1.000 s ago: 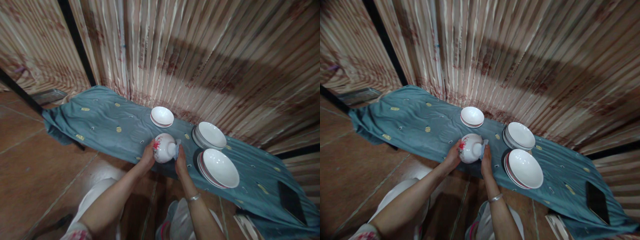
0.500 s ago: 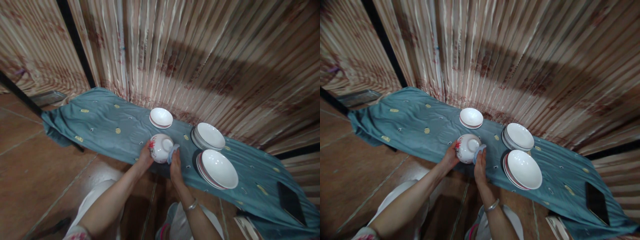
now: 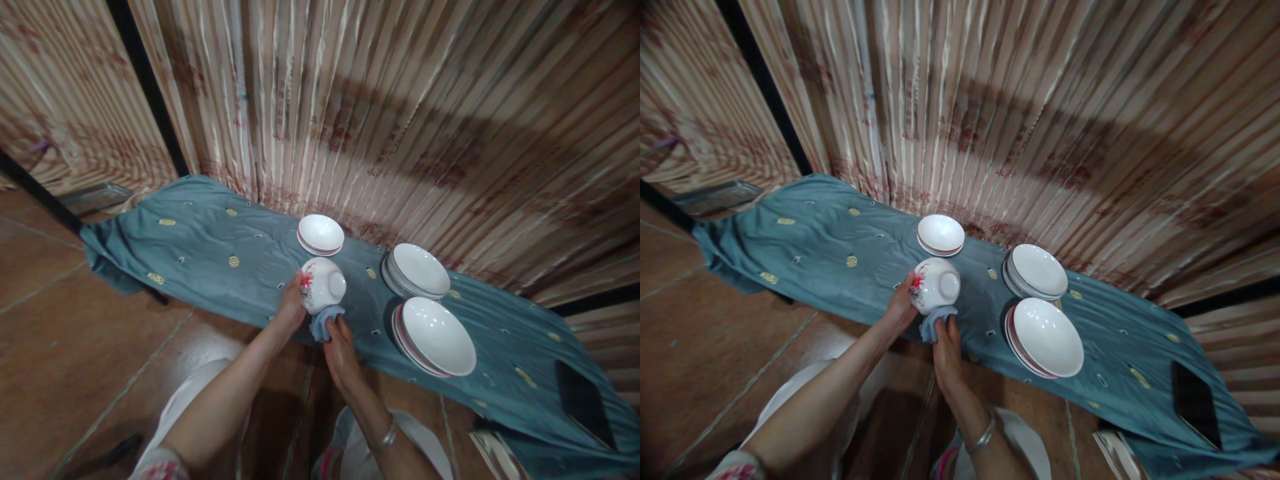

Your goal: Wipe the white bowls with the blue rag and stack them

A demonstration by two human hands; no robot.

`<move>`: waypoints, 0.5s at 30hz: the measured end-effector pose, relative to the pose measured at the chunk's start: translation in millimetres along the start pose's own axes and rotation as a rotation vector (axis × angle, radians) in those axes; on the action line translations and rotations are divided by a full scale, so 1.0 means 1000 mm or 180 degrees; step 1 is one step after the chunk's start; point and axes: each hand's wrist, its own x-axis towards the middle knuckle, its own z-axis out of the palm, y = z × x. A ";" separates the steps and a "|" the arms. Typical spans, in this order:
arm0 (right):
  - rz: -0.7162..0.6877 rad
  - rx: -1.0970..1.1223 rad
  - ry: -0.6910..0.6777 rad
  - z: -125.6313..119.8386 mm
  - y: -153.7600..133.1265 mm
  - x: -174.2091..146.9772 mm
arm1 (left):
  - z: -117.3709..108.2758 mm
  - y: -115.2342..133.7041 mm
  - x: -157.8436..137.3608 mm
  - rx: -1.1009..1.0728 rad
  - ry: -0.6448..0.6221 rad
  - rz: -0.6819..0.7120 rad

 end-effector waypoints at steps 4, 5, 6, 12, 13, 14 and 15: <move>0.0572 0.0547 -0.0161 0.007 -0.018 -0.007 | 0.001 0.000 -0.001 0.0360 -0.0062 0.0278; 0.0664 0.0611 -0.0217 0.007 -0.022 -0.007 | 0.001 0.001 -0.002 0.0479 -0.0104 0.0359; 0.0743 0.0656 -0.0247 0.006 -0.026 -0.007 | 0.002 0.001 -0.004 0.0591 -0.0160 0.0447; 0.0945 0.0911 -0.0147 -0.001 -0.035 0.001 | 0.012 0.001 -0.022 0.1357 -0.0675 0.0660; 0.0943 0.0928 -0.0136 -0.002 -0.034 0.003 | 0.013 0.000 -0.025 0.1521 -0.0765 0.0678; 0.0935 0.0924 -0.0129 -0.003 -0.032 0.005 | 0.014 -0.001 -0.027 0.1554 -0.0765 0.0633; 0.0925 0.0905 -0.0123 -0.003 -0.030 0.006 | 0.014 -0.003 -0.028 0.1562 -0.0754 0.0575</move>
